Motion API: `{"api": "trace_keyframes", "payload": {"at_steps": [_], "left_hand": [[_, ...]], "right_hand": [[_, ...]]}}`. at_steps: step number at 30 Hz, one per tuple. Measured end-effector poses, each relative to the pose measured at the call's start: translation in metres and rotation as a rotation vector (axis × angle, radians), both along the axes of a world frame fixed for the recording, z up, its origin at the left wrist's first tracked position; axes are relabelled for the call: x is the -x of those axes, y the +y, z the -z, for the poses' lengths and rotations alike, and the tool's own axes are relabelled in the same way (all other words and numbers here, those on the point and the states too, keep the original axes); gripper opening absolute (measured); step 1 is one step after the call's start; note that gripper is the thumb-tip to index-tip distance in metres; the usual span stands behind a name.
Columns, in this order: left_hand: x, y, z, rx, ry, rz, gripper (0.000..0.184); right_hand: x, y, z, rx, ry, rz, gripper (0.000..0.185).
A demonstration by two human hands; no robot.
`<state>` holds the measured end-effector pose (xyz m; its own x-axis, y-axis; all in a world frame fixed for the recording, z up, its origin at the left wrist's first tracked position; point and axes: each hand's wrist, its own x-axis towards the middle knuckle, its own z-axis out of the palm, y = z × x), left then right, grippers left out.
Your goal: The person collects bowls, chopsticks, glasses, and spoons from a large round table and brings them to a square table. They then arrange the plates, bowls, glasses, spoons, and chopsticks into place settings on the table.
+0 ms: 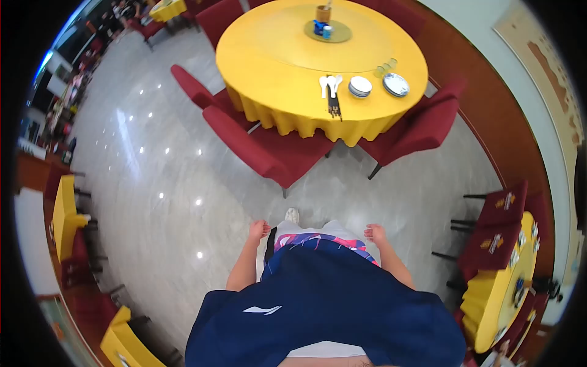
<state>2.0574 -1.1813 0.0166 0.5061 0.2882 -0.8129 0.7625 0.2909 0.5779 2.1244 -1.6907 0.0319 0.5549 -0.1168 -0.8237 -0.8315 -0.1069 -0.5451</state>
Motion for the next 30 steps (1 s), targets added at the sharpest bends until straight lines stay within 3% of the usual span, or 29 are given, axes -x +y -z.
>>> {"api": "trace_keyframes", "payload": {"at_steps": [5,8,10,12,13,14,15,16,17,19,22,26,30], "left_hand": [[0.095,-0.057,-0.008,0.004,0.037,-0.366,0.019],[0.162,-0.098,0.022,-0.074,0.098,-0.400,0.016],[0.205,-0.134,0.008,-0.302,0.070,-0.179,0.015],[0.247,-0.154,0.044,-0.301,0.118,0.032,0.018],[0.270,-0.162,0.060,-0.745,-0.076,0.659,0.022],[0.271,-0.178,0.025,-0.705,0.014,0.478,0.025],[0.280,-0.180,0.032,-0.571,0.204,0.384,0.029],[0.276,-0.196,-0.005,-0.470,0.405,-0.116,0.032],[0.286,-0.210,-0.023,-0.477,0.418,-0.203,0.032],[0.303,-0.218,-0.044,-0.433,0.443,-0.292,0.035],[0.337,-0.253,-0.055,-0.372,0.489,-0.459,0.036],[0.382,-0.286,-0.038,-0.392,0.519,-0.659,0.038],[0.424,-0.285,-0.012,-0.450,0.524,-0.660,0.039]], "right_hand": [[-0.091,-0.030,-0.004,0.100,0.013,-0.347,0.023],[-0.131,-0.026,-0.009,0.076,-0.069,-0.438,0.023],[-0.143,-0.014,-0.010,-0.029,-0.212,-0.448,0.021],[-0.147,-0.012,0.028,-0.161,-0.235,-0.530,0.026],[-0.144,-0.002,0.022,-0.220,-0.198,-0.609,0.029],[-0.139,0.012,0.044,-0.257,-0.098,-0.496,0.029],[-0.140,0.019,0.069,-0.368,0.094,-0.390,0.024],[-0.132,0.017,0.095,-0.346,0.189,-0.380,0.014],[-0.133,0.023,0.109,-0.321,0.343,-0.518,0.021],[-0.111,0.049,0.084,-0.178,0.391,-0.908,0.027],[-0.094,0.092,0.081,-0.171,0.359,-1.023,0.030],[-0.089,0.151,0.056,-0.163,0.264,-1.053,0.030],[-0.076,0.198,0.034,-0.204,0.190,-0.945,0.029]]}}
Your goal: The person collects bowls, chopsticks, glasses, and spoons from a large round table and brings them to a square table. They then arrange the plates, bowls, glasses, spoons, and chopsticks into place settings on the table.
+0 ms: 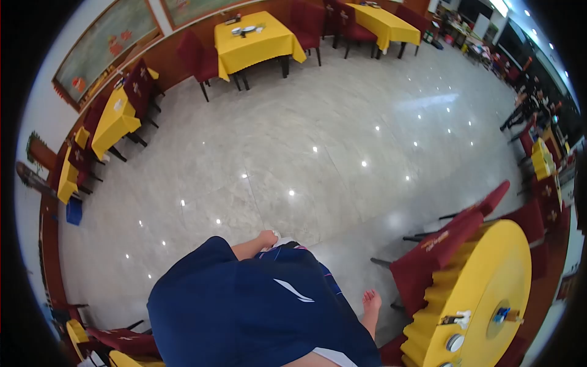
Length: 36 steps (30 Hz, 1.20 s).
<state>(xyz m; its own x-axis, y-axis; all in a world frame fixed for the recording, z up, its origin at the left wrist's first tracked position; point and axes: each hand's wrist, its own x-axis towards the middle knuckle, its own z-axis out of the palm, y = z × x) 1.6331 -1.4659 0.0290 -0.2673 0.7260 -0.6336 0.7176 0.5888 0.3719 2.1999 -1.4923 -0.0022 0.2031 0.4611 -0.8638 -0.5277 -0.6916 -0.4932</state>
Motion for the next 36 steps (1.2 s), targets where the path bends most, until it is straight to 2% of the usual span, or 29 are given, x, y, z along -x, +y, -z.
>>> {"api": "trace_keyframes", "payload": {"at_steps": [2,4,6,8,9,11,13,15,17,18,20,21,23,25,27,28,29,30,31,32,33,36], "left_hand": [[0.037,0.006,-0.003,0.122,-0.015,0.011,0.039],[0.088,0.012,0.001,0.125,-0.068,-0.089,0.039],[0.144,0.010,0.015,0.136,-0.120,-0.180,0.039],[0.200,0.002,0.041,0.035,-0.300,-0.362,0.030],[0.219,-0.001,0.052,0.036,-0.308,-0.399,0.030],[0.259,-0.014,0.062,-0.034,-0.488,-0.816,0.028],[0.282,-0.014,0.058,-0.004,-0.480,-0.883,0.023],[0.312,-0.015,0.047,-0.048,-0.586,-0.911,0.022],[0.343,-0.011,0.049,-0.046,-0.513,-0.400,0.022],[0.351,-0.006,0.053,-0.035,-0.508,-0.401,0.022],[0.356,0.012,0.063,-0.071,-0.684,-1.144,0.020],[0.363,0.025,0.059,-0.063,-0.686,-1.137,0.020],[0.382,0.053,0.044,-0.093,-0.809,-1.331,0.017],[0.402,0.080,0.039,-0.097,-0.834,-1.372,0.017],[0.421,0.103,0.032,-0.152,-0.907,-1.527,0.019],[0.433,0.116,0.027,-0.110,-0.953,-1.588,0.029],[0.442,0.128,0.017,-0.096,-0.938,-1.593,0.029],[0.451,0.142,0.008,-0.195,-0.946,-1.621,0.037],[0.465,0.159,0.001,-0.305,-0.956,-1.641,0.046],[0.484,0.175,-0.007,-0.307,-1.009,-1.666,0.060],[0.504,0.196,-0.011,-0.317,-0.997,-1.661,0.060],[0.543,0.232,-0.019,-0.572,-0.938,-1.754,0.057]], "right_hand": [[0.023,0.018,0.009,-0.019,-0.011,0.022,0.029],[0.060,0.041,0.022,0.051,0.043,0.078,0.030],[0.120,0.065,0.017,0.074,0.031,-0.024,0.030],[0.188,0.095,0.008,0.107,0.021,-0.134,0.030],[0.220,0.111,0.004,0.091,0.025,-0.145,0.031],[0.272,0.129,0.006,0.099,0.039,-0.176,0.031],[0.294,0.152,0.029,-0.007,0.098,-0.408,0.031],[0.345,0.189,0.032,0.040,0.011,-0.345,0.034],[0.367,0.217,0.018,0.088,0.008,-0.496,0.035],[0.381,0.236,0.016,0.099,0.013,-0.494,0.035],[0.398,0.275,0.015,0.274,-0.033,-0.601,0.037],[0.408,0.293,0.019,0.278,-0.035,-0.592,0.037],[0.436,0.337,0.033,0.222,-0.095,-0.653,0.030],[0.472,0.392,0.057,0.216,-0.081,-0.681,0.026],[0.510,0.460,0.099,0.207,-0.011,-0.798,0.019],[0.531,0.494,0.116,0.202,0.050,-0.875,0.016],[0.565,0.523,0.107,0.160,0.026,-0.890,0.017],[0.610,0.557,0.094,0.113,0.002,-0.905,0.018],[0.656,0.583,0.063,0.046,-0.049,-0.928,0.021],[0.706,0.610,0.024,-0.029,-0.097,-0.949,0.023],[0.741,0.644,0.024,-0.094,-0.102,-1.044,0.025],[0.835,0.723,0.030,-0.181,-0.178,-1.360,0.026]]}}
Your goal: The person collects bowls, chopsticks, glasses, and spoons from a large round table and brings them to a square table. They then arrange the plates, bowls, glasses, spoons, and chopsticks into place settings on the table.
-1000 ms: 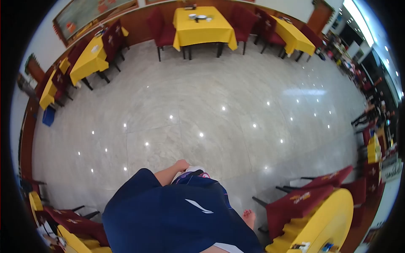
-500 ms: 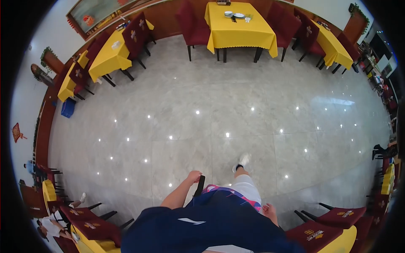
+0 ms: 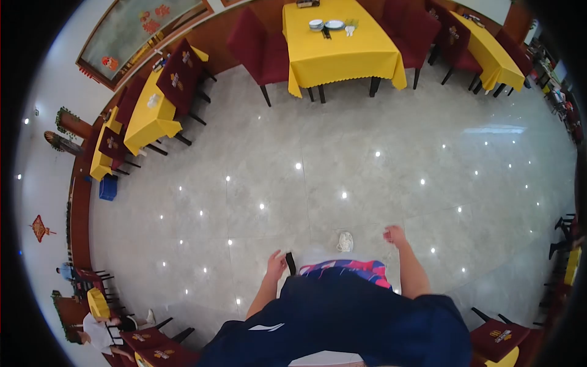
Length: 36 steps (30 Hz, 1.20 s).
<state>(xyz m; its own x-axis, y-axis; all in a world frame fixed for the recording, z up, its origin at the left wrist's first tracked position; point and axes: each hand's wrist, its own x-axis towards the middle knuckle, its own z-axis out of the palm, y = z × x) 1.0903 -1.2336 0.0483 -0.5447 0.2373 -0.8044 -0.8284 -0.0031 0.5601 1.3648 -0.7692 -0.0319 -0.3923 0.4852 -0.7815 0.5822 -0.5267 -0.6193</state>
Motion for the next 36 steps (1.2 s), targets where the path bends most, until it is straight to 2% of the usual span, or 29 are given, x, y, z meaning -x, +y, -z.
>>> {"api": "trace_keyframes", "payload": {"at_steps": [2,5,8,11,12,14,15,16,18,19,21,23,25,27,31,32,34,36], "left_hand": [[0.025,0.025,-0.010,-0.012,0.035,-0.073,0.054],[0.057,0.055,-0.012,-0.022,0.053,-0.181,0.053],[0.086,0.061,0.006,-0.030,-0.039,-0.257,0.057],[0.130,0.064,0.049,-0.007,-0.124,-0.320,0.056],[0.151,0.078,0.055,0.064,-0.107,-0.343,0.055],[0.192,0.117,0.077,0.020,-0.097,-0.353,0.055],[0.225,0.127,0.079,-0.010,-0.051,-0.374,0.054],[0.252,0.147,0.081,-0.043,-0.040,-0.339,0.055],[0.309,0.225,0.073,-0.070,-0.026,-0.213,0.054],[0.340,0.267,0.059,-0.061,-0.022,-0.127,0.052],[0.396,0.338,0.067,-0.053,-0.025,0.052,0.041],[0.446,0.385,0.099,-0.028,0.248,0.486,0.034],[0.490,0.454,0.049,0.071,0.221,0.580,0.033],[0.527,0.508,0.018,0.051,0.293,0.643,0.033],[0.581,0.574,0.012,0.022,0.361,0.674,0.031],[0.590,0.580,0.018,0.061,0.323,0.666,0.030],[0.613,0.582,0.041,0.158,0.254,0.641,0.028],[0.620,0.554,0.108,0.212,0.157,0.505,0.025]], "right_hand": [[0.060,0.040,-0.018,-0.073,-0.041,-0.180,0.025],[0.143,0.081,-0.038,-0.079,-0.038,-0.240,0.024],[0.212,0.107,-0.043,-0.011,-0.003,-0.270,0.023],[0.261,0.129,-0.033,0.030,-0.040,-0.358,0.023],[0.269,0.143,-0.033,0.021,-0.057,-0.354,0.023],[0.290,0.152,-0.039,0.034,-0.086,-0.442,0.025],[0.296,0.160,-0.030,0.011,-0.019,-0.465,0.025],[0.288,0.174,-0.011,-0.002,0.047,-0.481,0.025],[0.296,0.207,0.014,-0.245,0.083,-0.693,0.024],[0.321,0.217,-0.001,-0.257,0.087,-0.675,0.024],[0.357,0.251,-0.053,-0.012,-0.250,-0.243,0.025],[0.382,0.281,-0.062,-0.013,-0.241,-0.166,0.024],[0.412,0.304,-0.058,-0.013,-0.205,-0.084,0.024],[0.454,0.330,-0.056,-0.098,-0.240,-0.241,0.026],[0.543,0.391,-0.029,-0.038,-0.115,-0.270,0.026],[0.573,0.409,-0.027,-0.009,-0.096,-0.297,0.028],[0.636,0.449,-0.015,-0.112,0.016,-0.399,0.033],[0.713,0.492,-0.024,-0.142,0.112,-0.296,0.042]]}}
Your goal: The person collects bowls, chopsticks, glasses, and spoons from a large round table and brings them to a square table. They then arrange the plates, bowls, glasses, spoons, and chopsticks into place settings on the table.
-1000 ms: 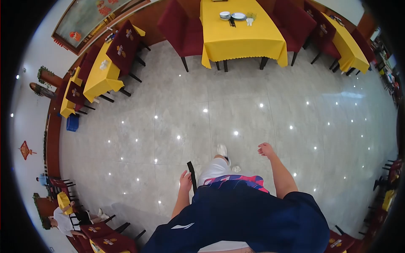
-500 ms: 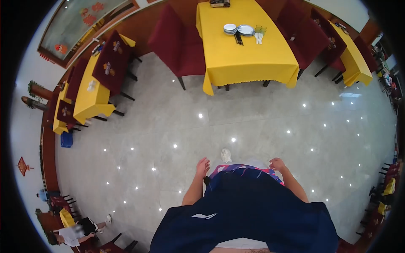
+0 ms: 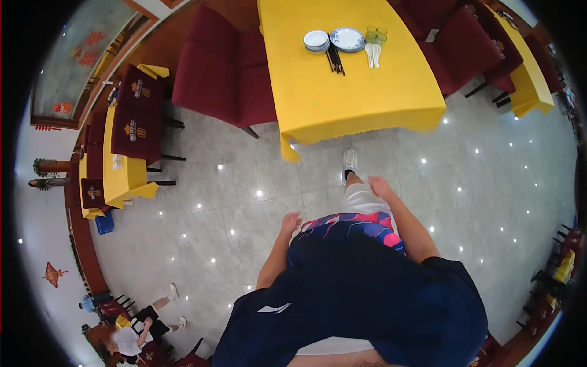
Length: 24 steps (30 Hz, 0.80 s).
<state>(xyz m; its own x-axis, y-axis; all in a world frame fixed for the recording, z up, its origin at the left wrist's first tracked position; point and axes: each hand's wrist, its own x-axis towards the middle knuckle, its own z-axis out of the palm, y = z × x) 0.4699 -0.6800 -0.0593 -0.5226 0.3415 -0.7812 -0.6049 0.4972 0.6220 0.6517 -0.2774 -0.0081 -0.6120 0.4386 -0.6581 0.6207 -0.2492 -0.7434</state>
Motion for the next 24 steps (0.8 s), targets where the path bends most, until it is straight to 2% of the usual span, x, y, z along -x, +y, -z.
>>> {"api": "trace_keyframes", "payload": {"at_steps": [1,2,3,4,5,6,7,9,10,11,12,16,21,23,24], "left_hand": [[0.004,-0.019,0.031,0.003,-0.045,-0.118,0.024],[0.012,-0.047,0.039,0.037,0.522,0.377,0.023],[0.015,-0.067,0.036,0.058,1.070,0.891,0.025],[0.013,-0.064,0.020,0.068,1.046,0.898,0.025],[0.017,-0.048,-0.007,-0.048,0.782,0.588,0.029],[0.021,-0.029,-0.036,-0.152,0.513,0.279,0.035],[0.028,-0.008,-0.061,-0.134,0.492,0.282,0.035],[0.049,0.045,-0.106,0.335,-0.067,-0.332,0.042],[0.058,0.073,-0.138,0.319,-0.142,-0.443,0.043],[0.069,0.097,-0.161,0.336,-0.152,-0.446,0.043],[0.079,0.118,-0.176,0.338,-0.051,-0.379,0.044],[0.110,0.161,-0.202,0.297,0.192,-0.226,0.045],[0.106,0.143,-0.208,0.330,0.177,-0.376,0.043],[0.094,0.119,-0.196,0.383,0.060,-0.521,0.041],[0.084,0.094,-0.174,0.341,0.004,-0.583,0.039]], "right_hand": [[0.034,0.031,0.009,-0.264,0.123,-0.109,0.046],[0.064,0.056,0.024,-0.516,0.243,-0.216,0.049],[0.099,0.077,-0.016,-0.551,0.303,-0.138,0.053],[0.134,0.099,-0.056,-0.329,0.274,-0.036,0.053],[0.169,0.132,-0.076,-0.118,0.247,0.066,0.053],[0.200,0.169,-0.061,-0.199,0.309,0.068,0.049],[0.227,0.198,-0.042,-0.270,0.362,0.073,0.045],[0.276,0.250,-0.039,0.072,0.297,0.377,0.031],[0.295,0.275,-0.041,0.143,0.256,0.425,0.026],[0.314,0.300,-0.042,0.209,0.213,0.473,0.023],[0.334,0.321,-0.039,0.234,0.176,0.510,0.023],[0.393,0.370,-0.029,0.227,0.131,0.559,0.031],[0.420,0.383,-0.024,0.203,0.038,0.578,0.034],[0.423,0.385,-0.015,0.046,-0.021,0.558,0.031],[0.423,0.385,-0.021,0.045,-0.018,0.554,0.031]]}}
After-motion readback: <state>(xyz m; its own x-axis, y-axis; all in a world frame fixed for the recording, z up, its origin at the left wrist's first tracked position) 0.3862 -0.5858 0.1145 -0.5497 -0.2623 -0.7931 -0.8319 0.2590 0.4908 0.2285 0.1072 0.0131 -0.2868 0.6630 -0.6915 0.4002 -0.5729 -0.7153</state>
